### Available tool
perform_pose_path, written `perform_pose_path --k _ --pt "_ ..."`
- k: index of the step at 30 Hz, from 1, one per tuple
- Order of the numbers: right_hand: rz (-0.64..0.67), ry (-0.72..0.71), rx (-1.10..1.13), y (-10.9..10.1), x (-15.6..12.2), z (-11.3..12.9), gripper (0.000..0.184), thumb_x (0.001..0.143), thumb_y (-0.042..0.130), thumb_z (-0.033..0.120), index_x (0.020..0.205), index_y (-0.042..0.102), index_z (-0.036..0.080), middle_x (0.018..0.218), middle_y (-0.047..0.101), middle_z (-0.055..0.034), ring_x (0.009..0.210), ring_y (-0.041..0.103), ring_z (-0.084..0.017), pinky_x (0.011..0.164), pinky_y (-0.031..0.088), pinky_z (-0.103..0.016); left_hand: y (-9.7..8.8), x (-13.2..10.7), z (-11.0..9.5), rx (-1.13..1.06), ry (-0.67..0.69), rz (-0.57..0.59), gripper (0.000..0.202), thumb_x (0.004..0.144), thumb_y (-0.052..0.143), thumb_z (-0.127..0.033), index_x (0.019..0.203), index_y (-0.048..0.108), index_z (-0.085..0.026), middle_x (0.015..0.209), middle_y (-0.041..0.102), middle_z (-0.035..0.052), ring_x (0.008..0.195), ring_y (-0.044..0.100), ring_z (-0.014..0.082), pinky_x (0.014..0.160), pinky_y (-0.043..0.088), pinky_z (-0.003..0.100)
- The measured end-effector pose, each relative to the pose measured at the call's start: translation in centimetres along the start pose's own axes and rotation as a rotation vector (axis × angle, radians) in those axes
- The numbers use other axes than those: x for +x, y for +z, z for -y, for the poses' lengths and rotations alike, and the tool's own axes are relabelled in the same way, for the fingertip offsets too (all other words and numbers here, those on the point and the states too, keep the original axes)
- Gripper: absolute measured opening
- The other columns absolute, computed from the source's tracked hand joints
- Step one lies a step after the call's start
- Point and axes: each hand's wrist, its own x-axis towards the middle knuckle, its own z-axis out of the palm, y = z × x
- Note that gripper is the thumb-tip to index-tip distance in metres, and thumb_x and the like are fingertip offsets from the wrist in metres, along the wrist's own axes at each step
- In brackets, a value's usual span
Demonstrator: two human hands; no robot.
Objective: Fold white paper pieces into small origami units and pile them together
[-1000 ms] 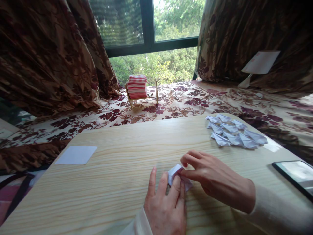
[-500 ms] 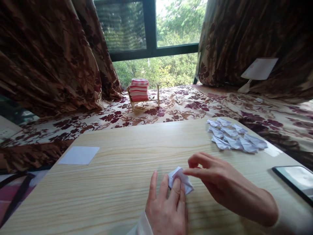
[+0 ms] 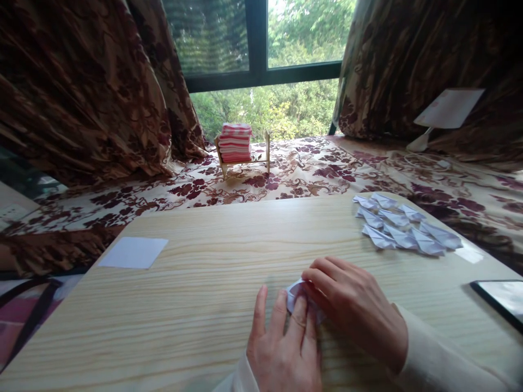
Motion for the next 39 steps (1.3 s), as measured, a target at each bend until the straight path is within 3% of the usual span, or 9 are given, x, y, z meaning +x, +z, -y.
perform_pose_path --k 4,7,10,15,23,28,33,39 --pt "0.072 -0.023 0.053 -0.1 0.3 -0.4 0.026 0.092 0.044 0.019 0.072 0.06 0.017 0.07 0.058 -0.0038 0.065 0.051 -0.015 0.058 0.037 -0.025 0.0 0.1 -0.1 -0.014 -0.019 -0.018 0.023 0.077 0.058 -0.02 0.095 0.071 -0.014 0.099 0.074 0.0045 0.092 0.066 0.0264 0.111 0.02 0.044" --pt "0.168 -0.002 0.153 -0.3 0.1 -0.9 0.02 0.092 0.044 0.019 0.084 0.063 0.018 0.076 0.06 -0.0047 0.069 0.053 -0.015 0.06 0.041 -0.025 -0.1 0.0 -0.1 -0.011 -0.022 -0.016 0.023 0.077 0.058 -0.021 0.094 0.071 -0.014 0.098 0.075 0.0036 0.089 0.066 0.0268 0.111 0.019 0.045" --pt "0.171 0.009 0.204 -0.4 -0.5 -1.3 0.019 0.093 0.044 0.019 0.097 0.062 0.018 0.082 0.061 -0.0061 0.072 0.055 -0.016 0.063 0.044 -0.026 -0.2 -0.1 0.0 -0.006 -0.007 0.004 0.021 0.077 0.058 -0.022 0.092 0.071 -0.015 0.097 0.075 0.0029 0.088 0.066 0.0265 0.111 0.018 0.046" --pt "0.169 -0.037 0.248 -0.8 -0.8 -1.2 0.02 0.092 0.044 0.017 0.102 0.062 0.018 0.081 0.059 -0.0063 0.072 0.055 -0.017 0.062 0.046 -0.026 -0.2 0.0 -0.1 0.007 -0.005 0.011 0.021 0.079 0.056 -0.022 0.092 0.071 -0.015 0.098 0.075 0.0029 0.089 0.066 0.026 0.11 0.02 0.046" --pt "0.172 -0.142 0.175 -1.2 -0.4 -1.2 0.022 0.092 0.043 0.018 0.084 0.063 0.017 0.079 0.057 -0.0075 0.068 0.049 -0.017 0.059 0.043 -0.027 -0.4 0.1 0.1 0.004 0.01 0.049 0.023 0.078 0.058 -0.024 0.095 0.071 -0.014 0.104 0.073 0.0042 0.093 0.065 0.0263 0.111 0.016 0.045" --pt "0.181 -0.157 0.131 -1.1 -0.4 -1.2 0.017 0.091 0.046 0.016 0.09 0.063 0.017 0.08 0.057 -0.0063 0.068 0.049 -0.018 0.061 0.042 -0.029 -0.4 0.2 0.1 0.006 0.019 0.052 0.024 0.08 0.056 -0.024 0.095 0.071 -0.014 0.103 0.073 0.0046 0.094 0.064 0.0256 0.11 0.018 0.045" --pt "0.201 -0.096 0.126 -1.1 -0.2 -0.9 0.008 0.087 0.054 0.014 0.084 0.062 0.016 0.077 0.058 -0.0043 0.068 0.049 -0.018 0.063 0.041 -0.03 -0.5 0.0 0.0 0.009 0.009 0.064 0.025 0.08 0.056 -0.022 0.101 0.07 -0.016 0.106 0.072 0.0035 0.096 0.064 0.0254 0.109 0.02 0.046" --pt "0.207 -0.134 0.16 -1.3 -0.1 -0.9 0.012 0.088 0.051 0.012 0.085 0.062 0.016 0.078 0.058 -0.0047 0.068 0.048 -0.018 0.058 0.038 -0.028 -0.4 0.2 0.0 -0.008 0.0 0.051 0.025 0.078 0.058 -0.021 0.099 0.071 -0.015 0.106 0.072 0.0029 0.093 0.065 0.0267 0.112 0.015 0.045"
